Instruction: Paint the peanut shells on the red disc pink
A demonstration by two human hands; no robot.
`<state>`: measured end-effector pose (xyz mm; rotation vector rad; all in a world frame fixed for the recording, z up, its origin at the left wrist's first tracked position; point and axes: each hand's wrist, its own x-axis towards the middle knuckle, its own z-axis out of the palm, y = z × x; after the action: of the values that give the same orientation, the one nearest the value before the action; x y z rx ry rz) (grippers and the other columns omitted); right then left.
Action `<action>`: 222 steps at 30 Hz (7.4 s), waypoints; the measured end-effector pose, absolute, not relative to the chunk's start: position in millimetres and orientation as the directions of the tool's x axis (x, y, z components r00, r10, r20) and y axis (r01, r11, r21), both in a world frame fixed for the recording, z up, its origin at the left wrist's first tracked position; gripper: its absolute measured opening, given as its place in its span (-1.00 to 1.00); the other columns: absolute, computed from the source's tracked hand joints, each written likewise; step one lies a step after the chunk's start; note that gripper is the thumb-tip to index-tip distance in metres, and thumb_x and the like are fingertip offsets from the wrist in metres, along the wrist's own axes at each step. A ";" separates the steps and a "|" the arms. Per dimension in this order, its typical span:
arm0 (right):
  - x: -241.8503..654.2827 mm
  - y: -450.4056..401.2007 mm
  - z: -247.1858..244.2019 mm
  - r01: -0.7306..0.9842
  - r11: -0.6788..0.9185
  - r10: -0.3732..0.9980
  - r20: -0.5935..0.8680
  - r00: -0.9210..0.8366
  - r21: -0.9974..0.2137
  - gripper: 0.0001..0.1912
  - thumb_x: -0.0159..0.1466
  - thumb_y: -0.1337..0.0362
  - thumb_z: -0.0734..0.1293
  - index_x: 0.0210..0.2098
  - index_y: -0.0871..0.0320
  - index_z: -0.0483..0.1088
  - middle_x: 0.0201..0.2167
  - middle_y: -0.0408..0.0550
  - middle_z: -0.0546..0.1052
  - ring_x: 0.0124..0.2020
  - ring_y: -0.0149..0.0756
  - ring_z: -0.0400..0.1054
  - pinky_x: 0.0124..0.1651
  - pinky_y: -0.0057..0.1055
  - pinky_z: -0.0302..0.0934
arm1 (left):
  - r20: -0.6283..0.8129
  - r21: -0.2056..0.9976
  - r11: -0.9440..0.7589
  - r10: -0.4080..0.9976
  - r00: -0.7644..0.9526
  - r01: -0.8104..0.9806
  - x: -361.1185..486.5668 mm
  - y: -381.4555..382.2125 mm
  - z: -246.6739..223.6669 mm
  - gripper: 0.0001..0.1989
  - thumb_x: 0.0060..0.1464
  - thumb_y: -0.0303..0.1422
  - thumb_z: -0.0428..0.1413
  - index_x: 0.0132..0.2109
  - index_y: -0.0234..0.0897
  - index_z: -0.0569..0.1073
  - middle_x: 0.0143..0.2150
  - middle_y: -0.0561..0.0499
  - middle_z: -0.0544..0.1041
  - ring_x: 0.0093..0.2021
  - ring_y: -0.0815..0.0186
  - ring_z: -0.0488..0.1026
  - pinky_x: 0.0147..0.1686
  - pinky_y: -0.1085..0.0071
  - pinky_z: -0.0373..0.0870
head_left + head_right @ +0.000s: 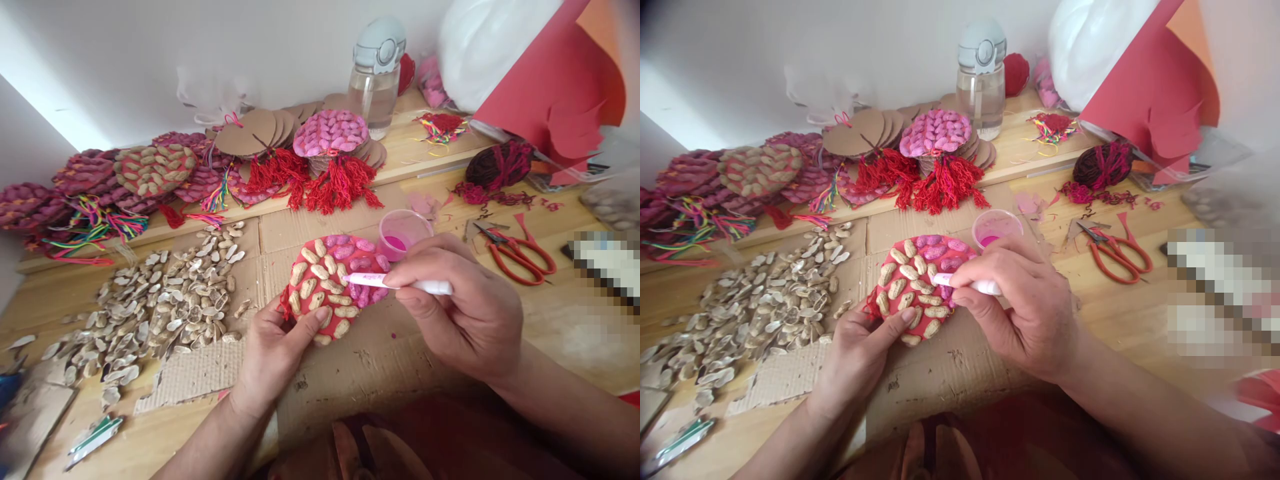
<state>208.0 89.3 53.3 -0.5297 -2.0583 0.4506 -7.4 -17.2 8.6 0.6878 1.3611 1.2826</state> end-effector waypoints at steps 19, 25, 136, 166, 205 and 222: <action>221.6 112.4 55.1 0.520 0.747 0.522 0.850 -0.073 -0.414 -0.90 0.40 0.28 0.36 -0.17 0.09 0.55 -0.30 -0.07 0.63 -0.22 -0.20 0.48 -0.09 -0.17 0.33 | -0.278 0.945 0.219 0.928 -0.247 -0.242 -11.8 -18.4 -3.2 -0.74 0.17 -0.24 0.43 -0.05 -0.25 0.70 -0.09 -0.05 0.78 -0.14 0.20 0.72 -0.10 0.41 0.63; 225.9 128.9 47.9 0.675 0.686 0.565 0.783 -0.260 -0.272 -0.91 0.35 0.22 0.45 -0.27 0.07 0.55 -0.40 -0.13 0.66 -0.31 -0.20 0.44 -0.08 -0.17 0.30 | -0.278 0.943 0.216 0.929 -0.244 -0.253 -11.8 -17.6 -7.2 -0.68 0.18 -0.22 0.42 0.01 -0.28 0.69 -0.04 -0.12 0.77 -0.06 0.11 0.72 0.00 0.29 0.63; 209.5 81.0 62.4 0.209 0.922 0.383 0.678 -0.628 -0.327 -0.91 0.47 0.26 0.35 -0.11 0.13 0.49 -0.27 -0.12 0.63 -0.08 -0.23 0.47 0.03 -0.14 0.29 | -0.186 0.974 0.129 0.926 -0.330 -0.186 -5.5 -20.4 16.4 -0.78 0.21 -0.26 0.38 -0.05 -0.24 0.70 -0.09 -0.08 0.76 -0.13 0.13 0.70 -0.04 0.26 0.64; 209.7 84.5 58.4 0.231 0.907 0.418 0.701 -0.578 -0.351 -0.96 0.41 0.30 0.40 -0.15 0.12 0.49 -0.31 -0.12 0.64 -0.15 -0.24 0.51 -0.03 -0.16 0.33 | -0.266 0.917 0.160 0.928 -0.261 -0.364 -4.8 -20.0 7.1 -0.78 0.21 -0.31 0.39 -0.02 -0.25 0.70 -0.05 -0.13 0.77 -0.13 0.07 0.73 -0.20 0.29 0.67; 208.9 91.5 57.3 0.267 0.850 0.524 0.770 -0.363 -0.453 -0.91 0.36 0.33 0.41 -0.14 0.05 0.54 -0.35 -0.11 0.62 -0.29 -0.21 0.50 -0.11 -0.13 0.38 | -0.308 0.897 0.198 0.922 -0.236 -0.395 -5.0 -20.1 3.1 -0.73 0.17 -0.27 0.42 -0.02 -0.28 0.71 -0.02 -0.18 0.76 -0.10 0.03 0.73 -0.07 0.21 0.66; 222.3 136.8 35.3 0.669 0.704 0.556 0.772 -0.308 -0.240 -0.88 0.29 0.14 0.50 -0.30 0.03 0.58 -0.37 -0.08 0.62 -0.26 -0.13 0.42 -0.07 -0.07 0.24 | -0.292 0.905 0.192 0.928 -0.230 -0.379 -6.4 -15.0 1.8 -0.67 0.19 -0.23 0.41 0.04 -0.28 0.71 0.04 -0.19 0.75 -0.02 0.04 0.71 0.06 0.20 0.63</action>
<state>222.3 136.8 35.3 -0.9395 -1.9945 -0.1555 -6.4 -15.0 1.8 0.6127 1.2420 1.3654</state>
